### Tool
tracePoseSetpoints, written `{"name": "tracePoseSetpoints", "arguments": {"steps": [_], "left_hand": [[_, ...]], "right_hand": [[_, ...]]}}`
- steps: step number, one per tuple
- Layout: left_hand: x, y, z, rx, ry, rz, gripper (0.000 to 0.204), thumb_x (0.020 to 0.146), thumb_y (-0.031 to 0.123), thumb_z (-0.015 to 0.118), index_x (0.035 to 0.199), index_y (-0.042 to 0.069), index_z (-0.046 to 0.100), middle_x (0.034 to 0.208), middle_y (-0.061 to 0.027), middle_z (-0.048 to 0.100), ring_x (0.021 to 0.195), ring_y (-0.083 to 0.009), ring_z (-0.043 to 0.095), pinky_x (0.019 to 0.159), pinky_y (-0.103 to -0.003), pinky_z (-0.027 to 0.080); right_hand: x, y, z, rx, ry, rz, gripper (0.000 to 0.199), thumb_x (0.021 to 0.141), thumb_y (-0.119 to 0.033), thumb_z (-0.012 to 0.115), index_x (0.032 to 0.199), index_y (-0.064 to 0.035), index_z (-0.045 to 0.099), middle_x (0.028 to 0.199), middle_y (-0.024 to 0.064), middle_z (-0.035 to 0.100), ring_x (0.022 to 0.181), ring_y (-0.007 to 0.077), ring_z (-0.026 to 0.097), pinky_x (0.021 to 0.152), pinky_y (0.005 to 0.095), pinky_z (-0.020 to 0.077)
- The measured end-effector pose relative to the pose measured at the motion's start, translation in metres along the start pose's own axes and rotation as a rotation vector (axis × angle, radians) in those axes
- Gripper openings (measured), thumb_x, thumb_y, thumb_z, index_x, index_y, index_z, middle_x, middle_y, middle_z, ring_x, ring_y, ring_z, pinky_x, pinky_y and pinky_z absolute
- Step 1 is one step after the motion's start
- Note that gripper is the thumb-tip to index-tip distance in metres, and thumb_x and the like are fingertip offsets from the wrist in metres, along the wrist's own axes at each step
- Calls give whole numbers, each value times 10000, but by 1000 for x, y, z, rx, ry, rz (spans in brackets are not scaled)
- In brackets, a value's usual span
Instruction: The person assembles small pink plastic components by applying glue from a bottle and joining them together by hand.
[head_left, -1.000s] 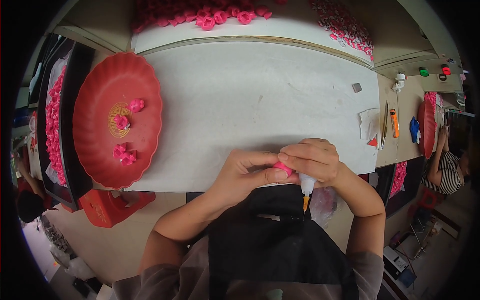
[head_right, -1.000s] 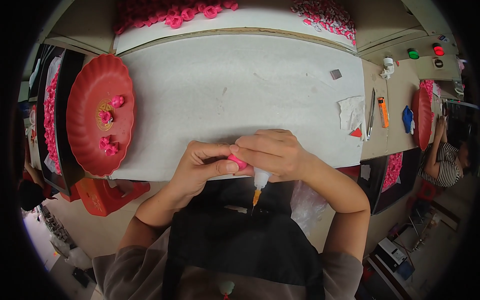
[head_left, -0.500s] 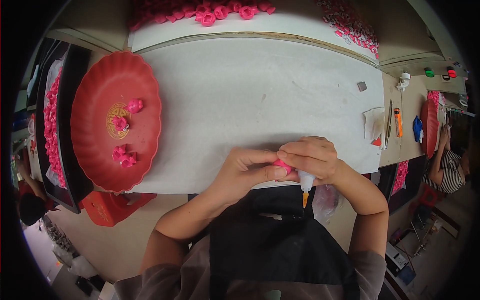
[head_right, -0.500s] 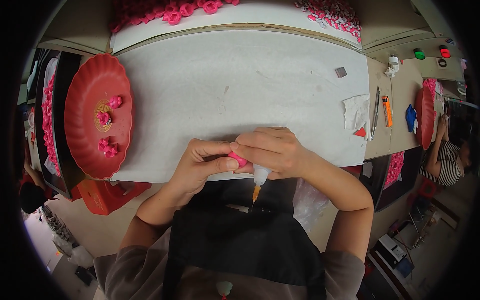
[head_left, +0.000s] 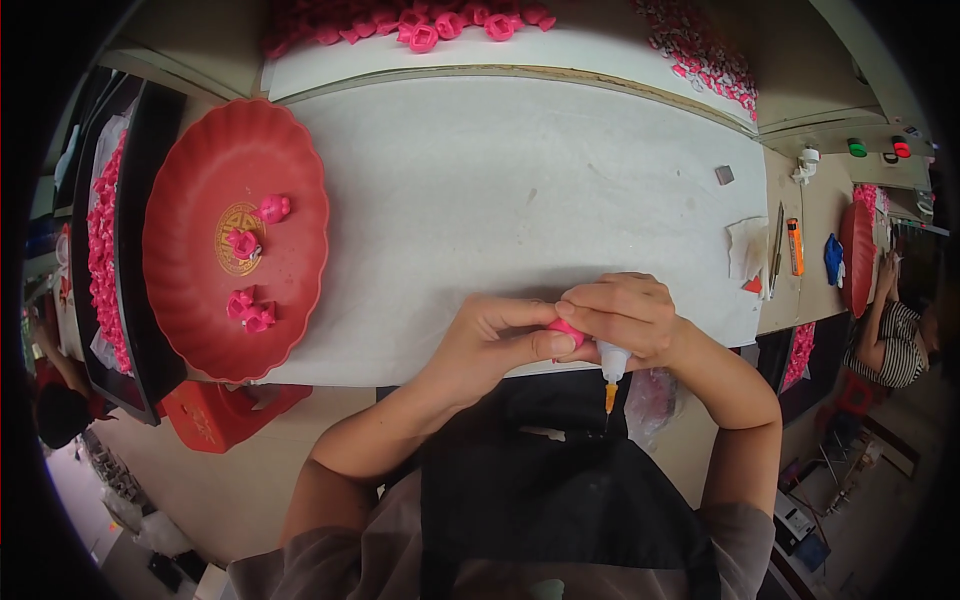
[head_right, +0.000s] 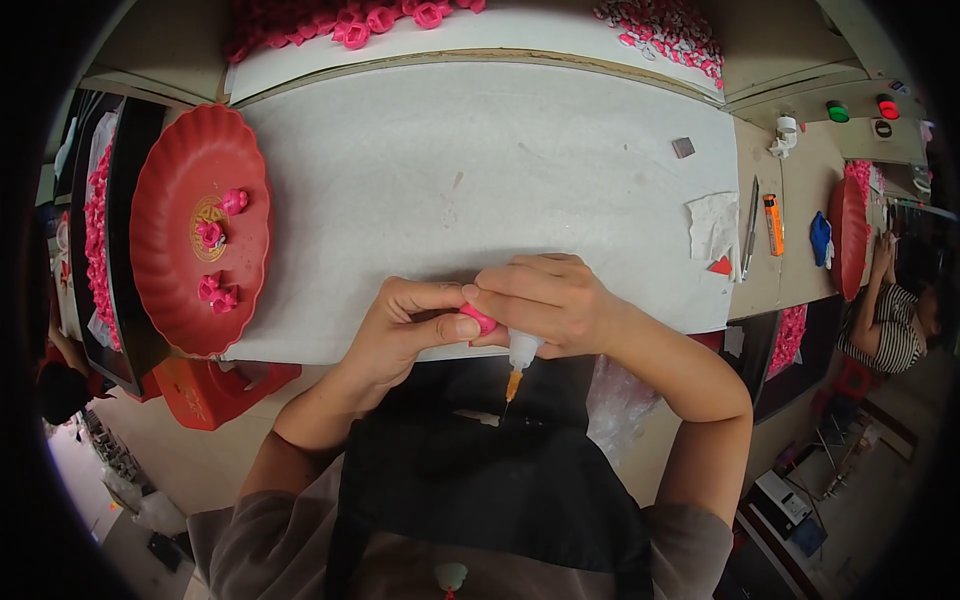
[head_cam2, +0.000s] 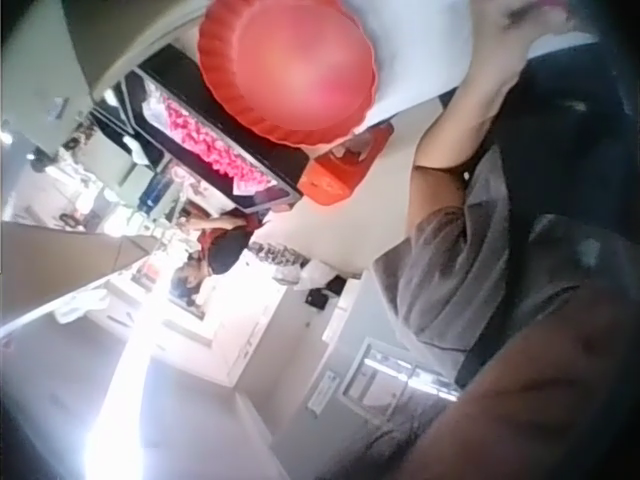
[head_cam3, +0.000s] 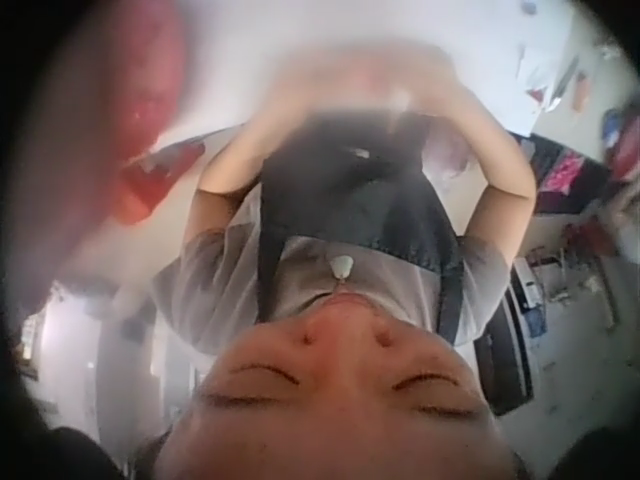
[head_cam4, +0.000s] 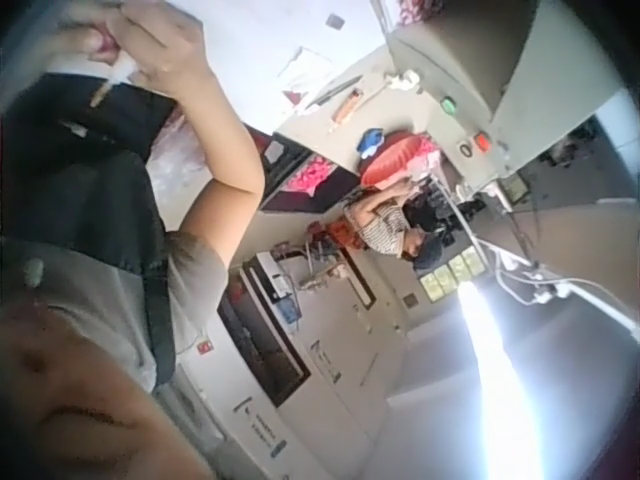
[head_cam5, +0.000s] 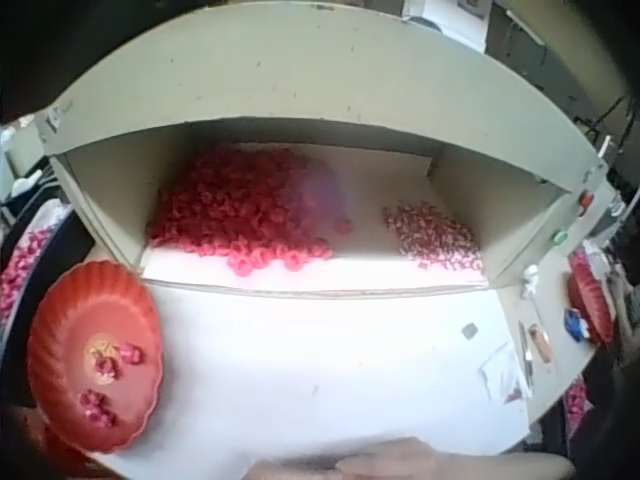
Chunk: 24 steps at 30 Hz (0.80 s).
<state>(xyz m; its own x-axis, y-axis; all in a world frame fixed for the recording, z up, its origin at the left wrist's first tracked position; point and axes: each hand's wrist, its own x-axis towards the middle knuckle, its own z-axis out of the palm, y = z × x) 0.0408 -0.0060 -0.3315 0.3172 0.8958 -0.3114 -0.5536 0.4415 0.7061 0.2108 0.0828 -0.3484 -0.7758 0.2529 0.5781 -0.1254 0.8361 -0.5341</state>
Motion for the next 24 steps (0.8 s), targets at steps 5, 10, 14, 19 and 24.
{"name": "tracePoseSetpoints", "arguments": {"steps": [5, 10, 14, 19, 24], "left_hand": [[0, -1, -1, -30, 9, -10, 213, 764, 40, 597, 969, -16, 605, 842, -89, 626, 789, -133, 592, 741, -251, 472], [1, 1, 0, -30, 27, -26, 211, 761, 45, 600, 962, -15, 608, 826, -88, 628, 785, -138, 596, 742, -253, 473], [1, 1, -1, -25, 29, -32, 211, 758, 46, 603, 959, -15, 609, 825, -93, 630, 784, -143, 601, 744, -256, 476], [1, 0, -1, -51, 14, 0, 206, 758, 45, 603, 955, -13, 611, 831, -94, 630, 784, -143, 602, 743, -257, 478], [1, 0, -2, -13, 11, -3, 193, 759, 39, 600, 945, -10, 616, 831, -93, 630, 782, -140, 601, 743, -257, 478]], "right_hand": [[2, -1, 0, 5, -6, 3, 351, 555, -119, 570, 872, 29, 597, 841, 98, 527, 540, 182, 522, 453, 263, 449], [3, -1, 1, 6, -9, 18, 352, 538, -96, 578, 864, 38, 595, 837, 99, 525, 545, 182, 526, 457, 263, 452], [3, -1, 1, 4, -4, 19, 351, 532, -83, 588, 860, 42, 593, 835, 99, 525, 558, 186, 534, 469, 269, 458], [4, -2, 0, 3, -18, 29, 346, 538, -81, 591, 862, 42, 592, 833, 100, 524, 567, 189, 538, 477, 273, 461], [3, -3, 0, 1, -26, 28, 373, 524, -73, 587, 878, 42, 590, 833, 101, 522, 560, 192, 532, 477, 271, 458]]}}
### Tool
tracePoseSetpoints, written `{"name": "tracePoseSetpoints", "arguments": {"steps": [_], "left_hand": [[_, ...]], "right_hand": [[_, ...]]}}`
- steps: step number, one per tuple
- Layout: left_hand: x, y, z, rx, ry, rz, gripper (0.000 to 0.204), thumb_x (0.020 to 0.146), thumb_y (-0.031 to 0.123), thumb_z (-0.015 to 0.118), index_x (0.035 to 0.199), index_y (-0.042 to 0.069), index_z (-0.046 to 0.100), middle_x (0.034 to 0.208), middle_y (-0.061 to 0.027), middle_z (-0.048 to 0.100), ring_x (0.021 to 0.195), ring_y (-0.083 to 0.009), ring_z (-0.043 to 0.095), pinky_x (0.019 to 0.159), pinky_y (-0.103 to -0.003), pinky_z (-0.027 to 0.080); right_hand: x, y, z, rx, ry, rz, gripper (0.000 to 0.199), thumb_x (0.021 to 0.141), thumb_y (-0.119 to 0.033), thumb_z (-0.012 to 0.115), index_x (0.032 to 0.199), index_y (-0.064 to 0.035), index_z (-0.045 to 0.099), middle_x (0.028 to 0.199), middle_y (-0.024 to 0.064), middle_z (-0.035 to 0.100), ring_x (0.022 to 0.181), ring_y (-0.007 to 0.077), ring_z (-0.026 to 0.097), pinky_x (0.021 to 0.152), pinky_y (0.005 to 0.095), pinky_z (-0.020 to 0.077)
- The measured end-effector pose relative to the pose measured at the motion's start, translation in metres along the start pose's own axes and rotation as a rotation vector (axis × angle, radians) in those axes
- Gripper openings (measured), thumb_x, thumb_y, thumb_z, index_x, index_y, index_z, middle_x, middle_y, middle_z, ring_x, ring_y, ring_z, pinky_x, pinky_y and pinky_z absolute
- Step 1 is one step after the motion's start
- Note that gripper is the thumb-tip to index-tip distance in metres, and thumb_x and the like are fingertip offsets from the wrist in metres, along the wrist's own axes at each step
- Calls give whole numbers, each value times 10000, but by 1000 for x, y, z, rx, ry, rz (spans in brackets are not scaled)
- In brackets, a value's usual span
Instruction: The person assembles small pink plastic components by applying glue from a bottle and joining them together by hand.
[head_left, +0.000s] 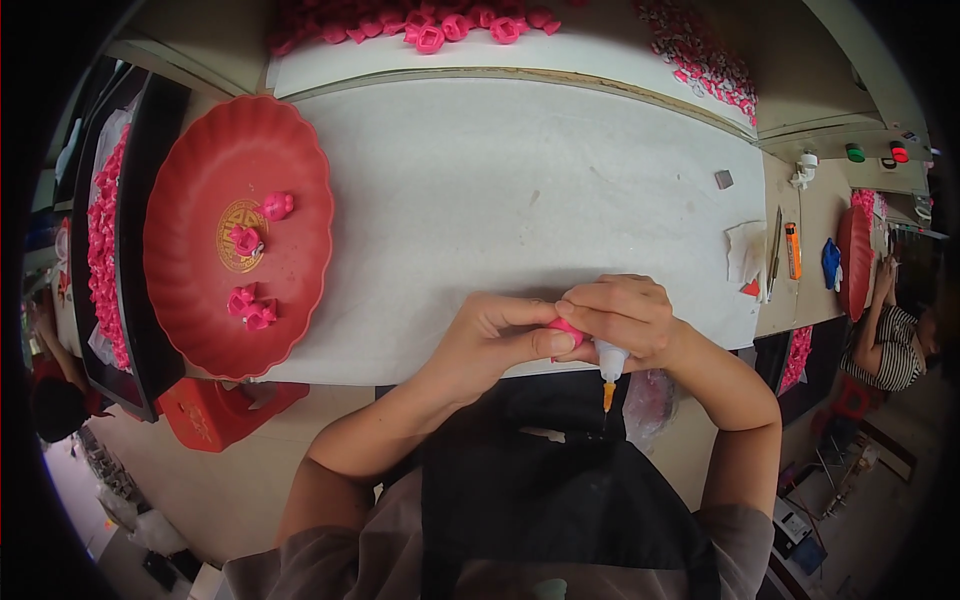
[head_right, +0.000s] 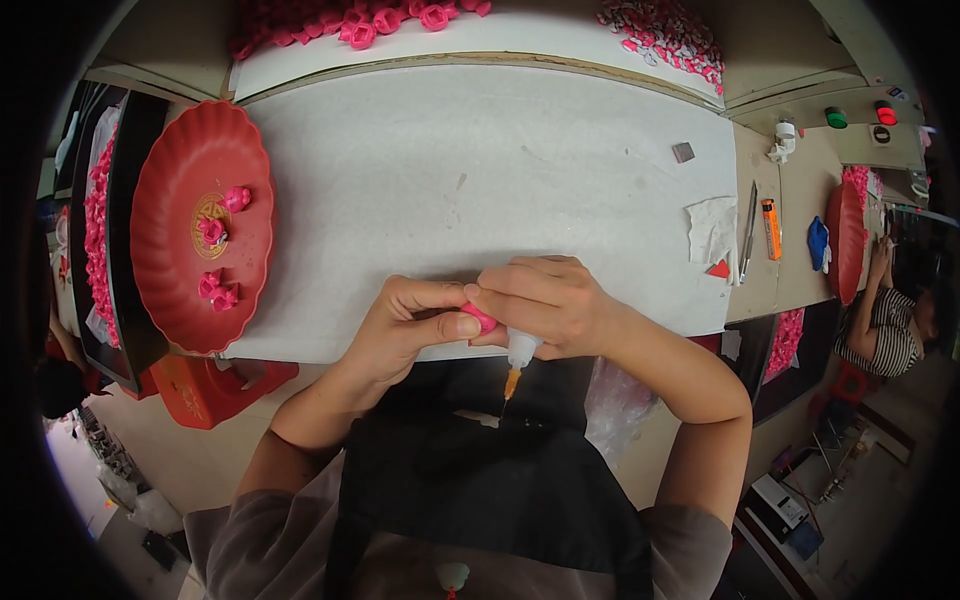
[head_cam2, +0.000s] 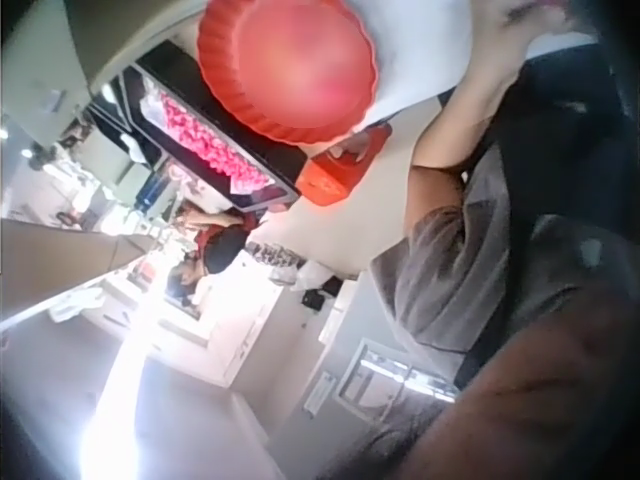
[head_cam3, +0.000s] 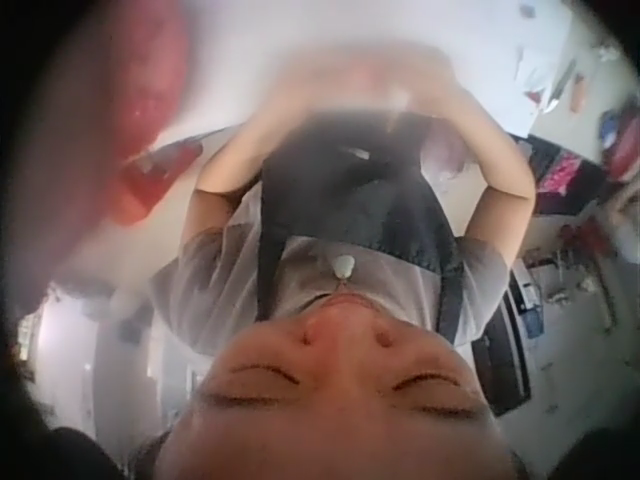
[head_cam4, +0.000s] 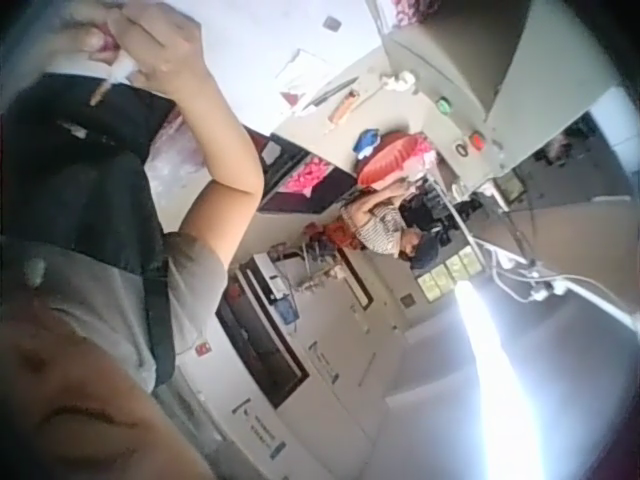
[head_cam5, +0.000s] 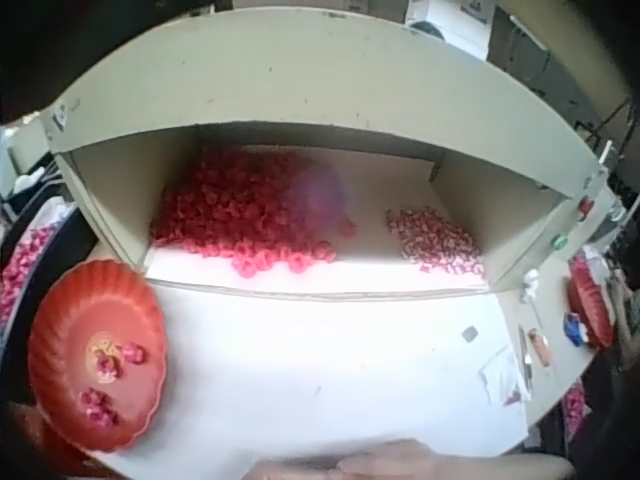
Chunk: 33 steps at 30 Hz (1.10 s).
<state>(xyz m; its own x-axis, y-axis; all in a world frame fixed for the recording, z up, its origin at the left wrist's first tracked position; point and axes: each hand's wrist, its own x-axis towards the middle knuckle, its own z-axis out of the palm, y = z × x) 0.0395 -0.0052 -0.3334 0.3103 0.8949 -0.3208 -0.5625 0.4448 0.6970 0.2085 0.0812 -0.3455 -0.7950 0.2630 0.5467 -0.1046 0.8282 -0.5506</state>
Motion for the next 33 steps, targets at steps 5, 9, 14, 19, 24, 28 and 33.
{"name": "tracePoseSetpoints", "arguments": {"steps": [5, 9, 14, 19, 24, 28, 33], "left_hand": [[0, -2, 0, -8, 6, -11, 188, 759, 39, 599, 940, -6, 620, 828, -91, 630, 777, -138, 600, 738, -254, 475], [0, 0, 1, 22, 20, -25, 180, 760, 45, 599, 931, -7, 624, 825, -89, 630, 783, -139, 599, 737, -256, 475], [0, -1, -1, 25, -32, 12, 170, 778, 38, 578, 929, -35, 610, 836, -104, 623, 796, -150, 597, 738, -252, 470], [-1, 0, 1, 17, -40, 35, 168, 799, 39, 558, 934, -56, 590, 847, -116, 615, 817, -165, 595, 748, -255, 466], [-5, -2, 4, 50, 0, 72, 187, 780, 48, 588, 949, -32, 581, 879, -88, 610, 846, -149, 580, 757, -253, 458], [-5, 2, 6, 131, 7, 129, 188, 768, 41, 601, 945, -18, 587, 889, -69, 608, 854, -139, 571, 764, -250, 451], [-5, 0, 6, 154, 28, 151, 199, 766, 32, 601, 959, -12, 588, 910, -63, 603, 866, -132, 560, 773, -251, 443]], "right_hand": [[-1, 1, 1, -1, 11, -21, 371, 550, -115, 563, 882, 46, 589, 829, 105, 521, 555, 193, 530, 473, 275, 455], [-2, 2, 0, -6, -1, -27, 361, 588, -159, 549, 883, 45, 589, 823, 108, 522, 553, 196, 531, 474, 277, 456], [-1, 1, 1, -1, 11, -26, 363, 593, -176, 559, 883, 40, 590, 815, 105, 525, 557, 198, 536, 478, 277, 459], [2, -4, -3, -11, -7, 3, 337, 593, -135, 624, 883, 32, 587, 818, 105, 536, 582, 200, 553, 485, 268, 462], [8, -16, 1, 196, 148, 228, 378, 617, -67, 726, 960, 0, 580, 872, 111, 563, 657, 165, 578, 522, 239, 478], [10, -26, 5, 179, 253, 255, 398, 620, -44, 716, 992, -14, 576, 917, 107, 565, 700, 157, 585, 552, 235, 492], [2, -33, 9, 194, 264, 407, 391, 635, -55, 702, 998, -1, 569, 965, 157, 566, 836, 228, 575, 676, 280, 482]]}}
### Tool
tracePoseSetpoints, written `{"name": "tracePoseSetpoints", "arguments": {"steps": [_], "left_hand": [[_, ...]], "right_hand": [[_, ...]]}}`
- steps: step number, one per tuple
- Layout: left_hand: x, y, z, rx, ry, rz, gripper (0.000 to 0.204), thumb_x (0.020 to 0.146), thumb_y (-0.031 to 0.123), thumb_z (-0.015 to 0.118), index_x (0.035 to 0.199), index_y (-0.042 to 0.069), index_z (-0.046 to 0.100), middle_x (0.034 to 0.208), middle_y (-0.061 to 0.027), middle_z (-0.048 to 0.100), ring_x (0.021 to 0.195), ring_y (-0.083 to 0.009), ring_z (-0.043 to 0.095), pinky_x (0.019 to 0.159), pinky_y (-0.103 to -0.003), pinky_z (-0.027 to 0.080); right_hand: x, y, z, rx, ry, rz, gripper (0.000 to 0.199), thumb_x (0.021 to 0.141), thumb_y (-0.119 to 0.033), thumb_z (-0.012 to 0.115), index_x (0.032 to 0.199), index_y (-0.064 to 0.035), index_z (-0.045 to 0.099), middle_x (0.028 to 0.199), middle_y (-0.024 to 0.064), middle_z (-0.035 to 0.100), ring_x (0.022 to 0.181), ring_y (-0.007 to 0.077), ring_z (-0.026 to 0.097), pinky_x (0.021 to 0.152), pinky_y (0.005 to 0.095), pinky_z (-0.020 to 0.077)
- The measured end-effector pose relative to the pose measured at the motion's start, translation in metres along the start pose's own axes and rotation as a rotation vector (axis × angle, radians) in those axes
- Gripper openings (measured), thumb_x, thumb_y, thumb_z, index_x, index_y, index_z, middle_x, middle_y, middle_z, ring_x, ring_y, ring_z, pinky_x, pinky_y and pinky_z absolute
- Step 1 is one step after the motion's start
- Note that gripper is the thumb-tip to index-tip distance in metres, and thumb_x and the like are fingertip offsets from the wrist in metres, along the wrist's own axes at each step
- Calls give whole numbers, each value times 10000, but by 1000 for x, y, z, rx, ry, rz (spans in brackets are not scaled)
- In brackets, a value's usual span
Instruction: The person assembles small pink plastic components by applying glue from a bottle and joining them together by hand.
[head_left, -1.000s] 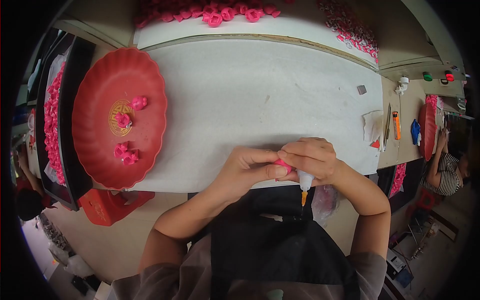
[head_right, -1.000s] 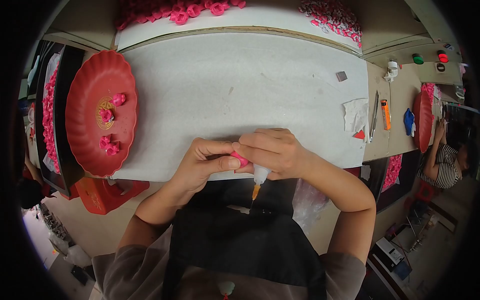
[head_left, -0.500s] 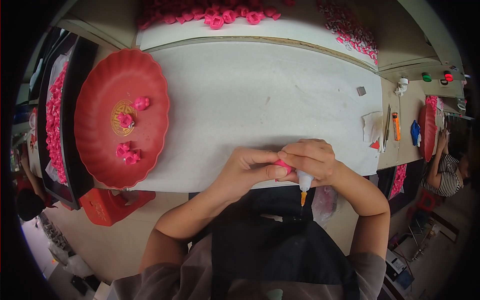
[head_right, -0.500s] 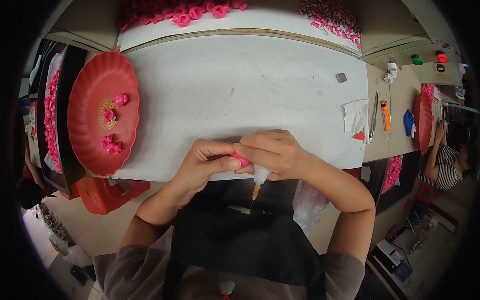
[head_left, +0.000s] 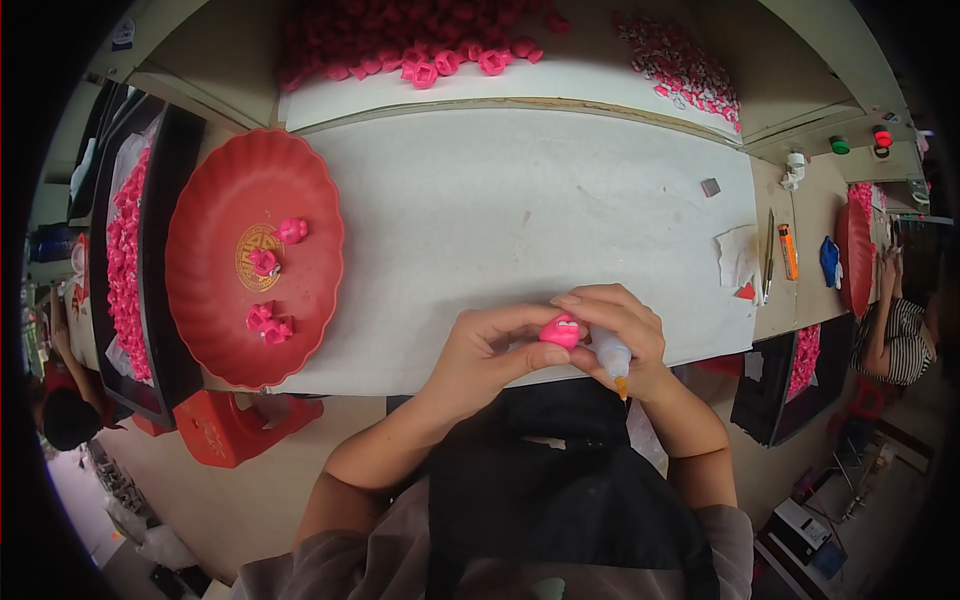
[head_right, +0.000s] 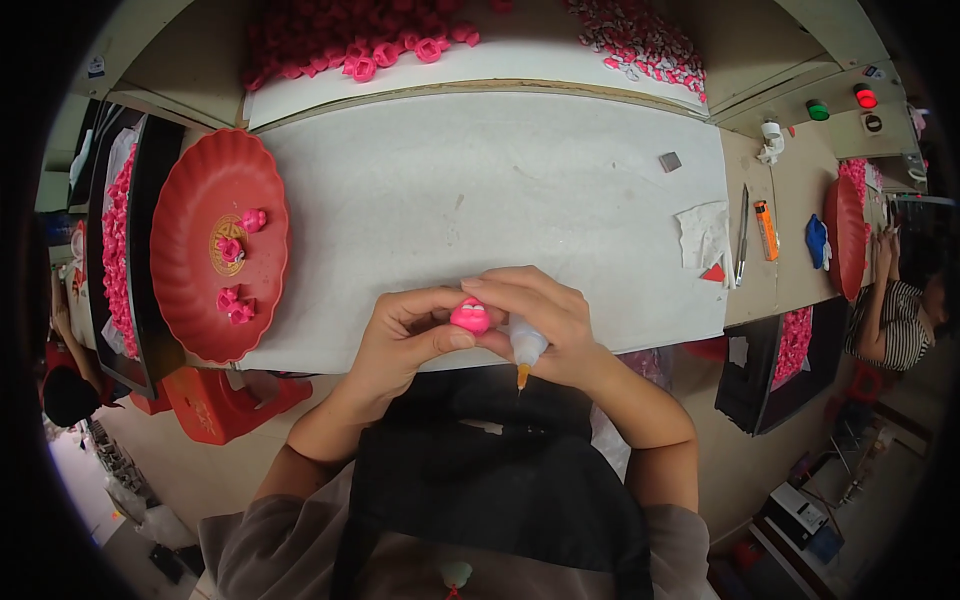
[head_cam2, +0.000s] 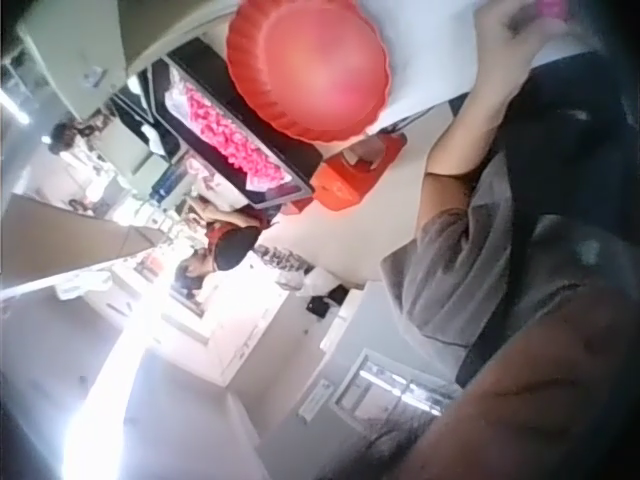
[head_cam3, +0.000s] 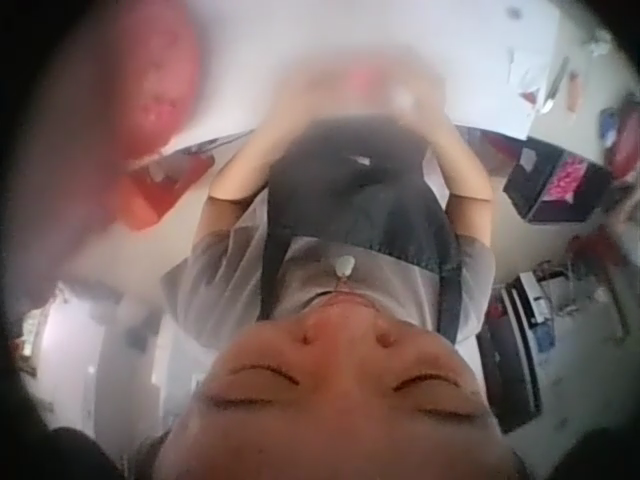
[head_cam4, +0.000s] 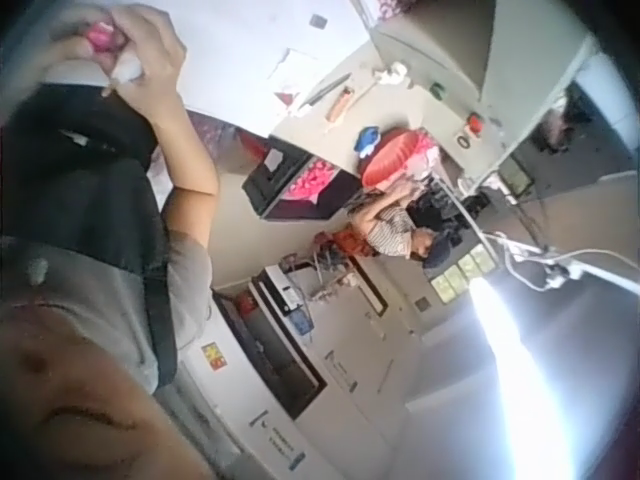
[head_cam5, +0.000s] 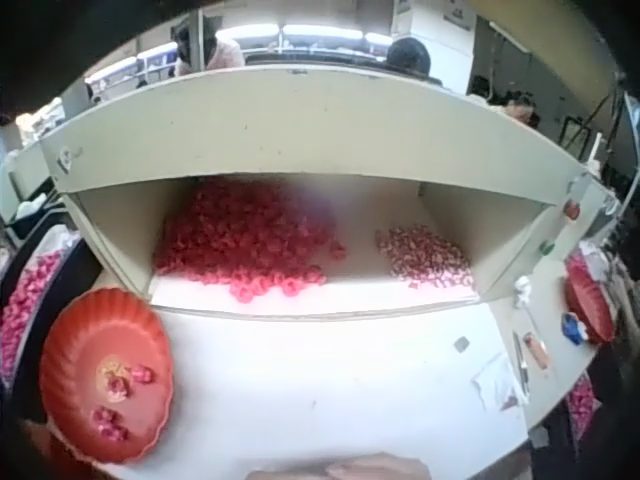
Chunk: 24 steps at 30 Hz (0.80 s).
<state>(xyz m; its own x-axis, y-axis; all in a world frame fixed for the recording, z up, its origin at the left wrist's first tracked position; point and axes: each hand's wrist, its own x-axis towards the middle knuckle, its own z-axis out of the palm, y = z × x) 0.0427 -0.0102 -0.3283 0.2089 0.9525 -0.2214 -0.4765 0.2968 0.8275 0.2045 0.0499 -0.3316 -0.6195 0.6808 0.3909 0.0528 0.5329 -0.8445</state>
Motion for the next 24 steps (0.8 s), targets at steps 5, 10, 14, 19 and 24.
{"name": "tracePoseSetpoints", "arguments": {"steps": [5, 10, 14, 19, 24], "left_hand": [[3, -5, 2, 312, 21, 294, 225, 739, 7, 607, 963, -1, 594, 959, -88, 595, 881, -158, 567, 765, -251, 451], [2, -1, 4, 611, 56, 478, 258, 710, -17, 613, 966, 10, 601, 995, -109, 584, 886, -214, 576, 732, -273, 473], [-6, 10, 3, 777, 98, 576, 275, 686, -25, 623, 957, 19, 608, 994, -109, 585, 879, -218, 580, 714, -281, 478], [-37, 61, -65, 1203, 684, 575, 301, 634, 8, 668, 925, 15, 593, 919, -101, 610, 839, -257, 584, 727, -288, 456], [-28, 97, -71, 1594, 771, 618, 358, 664, 18, 644, 1010, 30, 553, 983, -98, 581, 917, -251, 537, 764, -347, 412]], "right_hand": [[0, 0, -1, -97, 41, -100, 389, 633, -18, 685, 1002, -3, 563, 987, 159, 561, 836, 238, 581, 671, 281, 493], [2, 1, 0, -160, 88, -164, 390, 628, 0, 681, 1000, -7, 564, 986, 149, 561, 830, 234, 586, 658, 276, 506], [-2, -1, 1, -149, 120, -136, 378, 640, -2, 679, 1000, -14, 566, 973, 141, 559, 775, 207, 580, 593, 254, 495], [-16, 7, -16, -186, 216, -58, 369, 627, -13, 707, 969, -24, 569, 939, 122, 557, 665, 145, 545, 484, 215, 454], [-23, 14, -18, -173, 257, -13, 356, 637, 32, 685, 968, -12, 563, 957, 136, 539, 629, 134, 522, 507, 212, 442]]}}
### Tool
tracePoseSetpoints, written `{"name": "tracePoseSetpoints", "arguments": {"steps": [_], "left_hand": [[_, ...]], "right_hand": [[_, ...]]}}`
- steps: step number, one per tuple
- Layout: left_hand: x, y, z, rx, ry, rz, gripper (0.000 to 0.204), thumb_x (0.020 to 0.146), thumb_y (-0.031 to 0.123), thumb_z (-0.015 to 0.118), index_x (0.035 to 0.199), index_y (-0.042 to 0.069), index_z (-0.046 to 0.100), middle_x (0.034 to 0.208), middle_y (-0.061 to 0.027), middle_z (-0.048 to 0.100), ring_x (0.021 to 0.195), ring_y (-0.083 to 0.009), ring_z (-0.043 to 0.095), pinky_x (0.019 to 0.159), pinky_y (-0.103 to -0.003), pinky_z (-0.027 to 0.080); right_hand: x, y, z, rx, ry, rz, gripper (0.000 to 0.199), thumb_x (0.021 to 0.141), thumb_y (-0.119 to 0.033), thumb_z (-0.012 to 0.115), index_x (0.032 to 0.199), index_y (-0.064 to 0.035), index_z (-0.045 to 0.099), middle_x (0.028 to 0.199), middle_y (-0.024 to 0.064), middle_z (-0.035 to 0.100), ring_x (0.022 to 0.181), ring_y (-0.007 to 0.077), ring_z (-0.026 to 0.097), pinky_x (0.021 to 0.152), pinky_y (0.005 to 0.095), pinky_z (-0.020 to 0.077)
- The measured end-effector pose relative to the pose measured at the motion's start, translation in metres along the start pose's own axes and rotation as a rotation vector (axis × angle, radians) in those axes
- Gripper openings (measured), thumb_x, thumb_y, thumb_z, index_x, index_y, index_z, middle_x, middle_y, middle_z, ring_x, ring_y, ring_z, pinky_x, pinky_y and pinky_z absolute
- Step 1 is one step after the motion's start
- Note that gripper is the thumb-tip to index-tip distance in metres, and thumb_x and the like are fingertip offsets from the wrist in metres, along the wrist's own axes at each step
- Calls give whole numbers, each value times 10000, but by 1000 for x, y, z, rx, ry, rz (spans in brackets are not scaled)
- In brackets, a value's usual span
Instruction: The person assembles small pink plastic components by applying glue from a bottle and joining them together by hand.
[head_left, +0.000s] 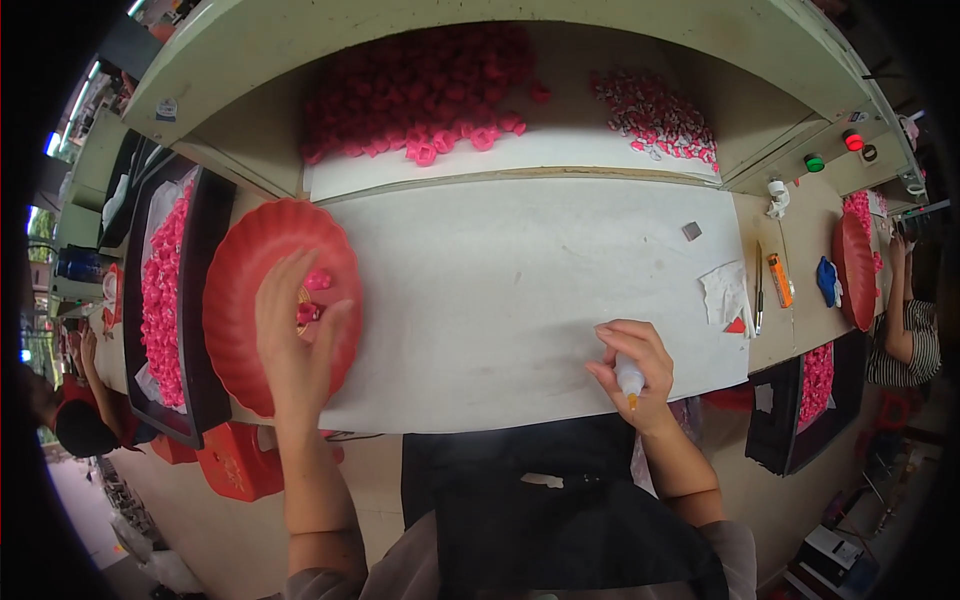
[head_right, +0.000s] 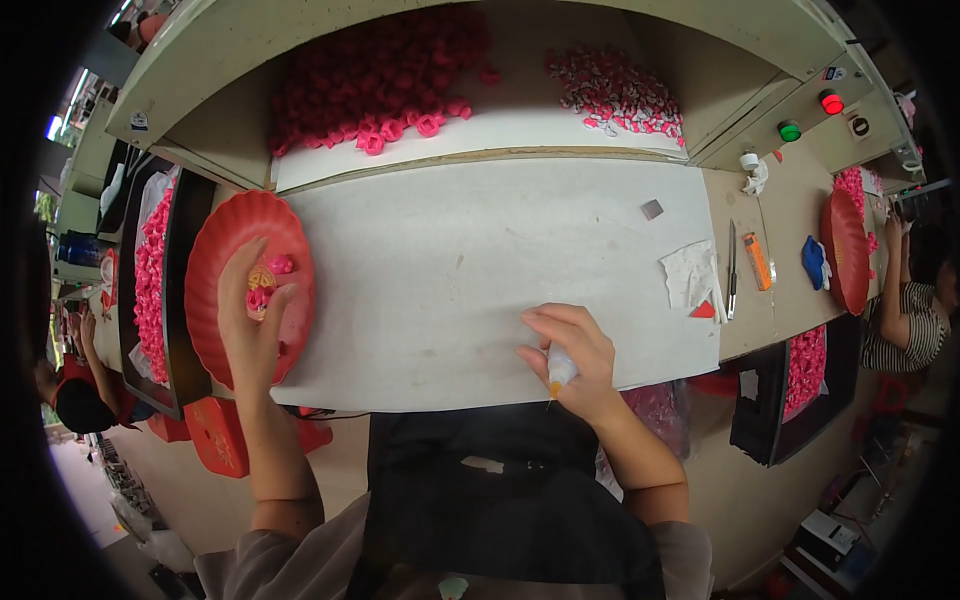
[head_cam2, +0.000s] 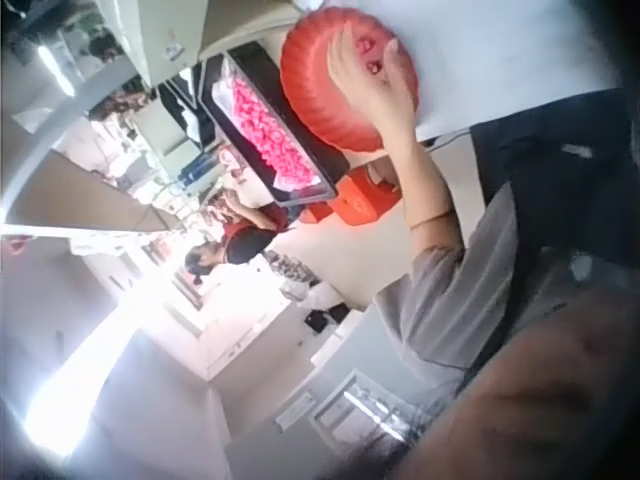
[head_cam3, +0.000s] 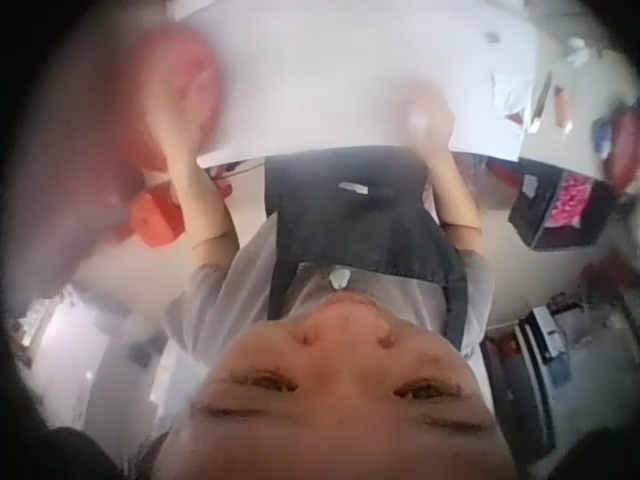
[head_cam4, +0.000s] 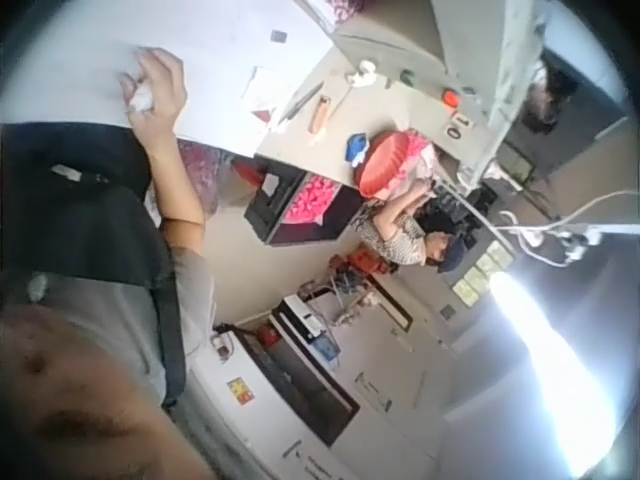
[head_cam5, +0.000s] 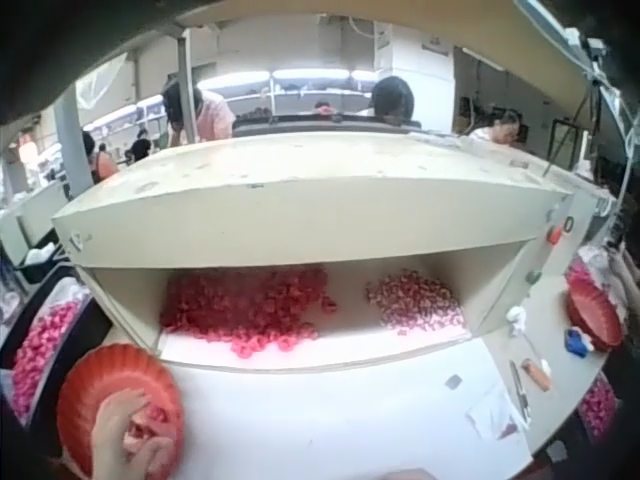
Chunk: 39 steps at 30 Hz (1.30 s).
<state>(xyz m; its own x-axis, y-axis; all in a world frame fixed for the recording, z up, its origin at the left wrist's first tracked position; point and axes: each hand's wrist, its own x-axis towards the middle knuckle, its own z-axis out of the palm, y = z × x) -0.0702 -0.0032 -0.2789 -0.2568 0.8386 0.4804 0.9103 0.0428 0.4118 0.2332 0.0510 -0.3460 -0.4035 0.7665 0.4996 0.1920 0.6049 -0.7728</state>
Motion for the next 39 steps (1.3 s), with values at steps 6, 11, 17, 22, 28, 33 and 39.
{"name": "tracePoseSetpoints", "arguments": {"steps": [6, 11, 17, 22, 28, 33, 39], "left_hand": [[102, 79, 131, -271, 11, 265, 221, 687, 35, 581, 908, 38, 592, 875, -115, 558, 837, -286, 508, 726, -370, 411], [178, 76, 222, 267, 105, 332, 208, 732, 160, 488, 860, 65, 621, 1026, -143, 521, 991, -297, 459, 824, -428, 361], [180, 70, 206, 42, -100, 337, 145, 652, 136, 581, 767, 50, 602, 915, -116, 573, 859, -275, 550, 746, -381, 435], [105, 111, 137, -1029, -306, -26, 231, 727, 165, 611, 873, 20, 507, 834, -107, 596, 748, -198, 597, 638, -339, 462], [-2, 79, 80, -1762, -655, -692, 215, 878, 187, 442, 1000, 15, 490, 1002, -135, 562, 895, -214, 574, 812, -305, 446], [-49, 68, 78, -1877, -746, -809, 320, 875, 187, 455, 1125, -12, 463, 1050, -139, 544, 892, -201, 567, 797, -296, 448], [-54, 85, 70, -1717, -772, -684, 288, 822, 82, 527, 1090, -21, 506, 1042, -129, 551, 891, -190, 567, 786, -292, 458]], "right_hand": [[2, 2, 3, 30, 18, 53, 331, 640, 31, 681, 949, -13, 571, 953, 130, 538, 609, 130, 515, 522, 214, 438], [-3, 3, 5, 49, 49, 68, 313, 631, 22, 693, 922, -21, 585, 929, 123, 550, 577, 136, 524, 501, 223, 440], [-2, 9, 5, 33, 12, -2, 356, 641, 43, 648, 969, -11, 522, 912, 124, 523, 656, 150, 519, 523, 232, 431], [-12, 18, 0, 324, 157, 21, 431, 660, 60, 535, 1037, -31, 346, 1028, 158, 408, 708, 174, 498, 517, 245, 432], [-9, -8, 4, 445, 110, 219, 346, 719, 60, 460, 1047, -8, 374, 1072, 146, 338, 831, 198, 505, 646, 276, 480], [-11, -23, -5, 498, 58, 317, 319, 748, 30, 480, 1064, 33, 440, 1058, 120, 353, 912, 234, 504, 656, 302, 499], [-9, -46, -15, 730, 310, 376, 283, 701, 26, 577, 948, 8, 440, 897, 129, 467, 748, 200, 551, 593, 277, 496]]}}
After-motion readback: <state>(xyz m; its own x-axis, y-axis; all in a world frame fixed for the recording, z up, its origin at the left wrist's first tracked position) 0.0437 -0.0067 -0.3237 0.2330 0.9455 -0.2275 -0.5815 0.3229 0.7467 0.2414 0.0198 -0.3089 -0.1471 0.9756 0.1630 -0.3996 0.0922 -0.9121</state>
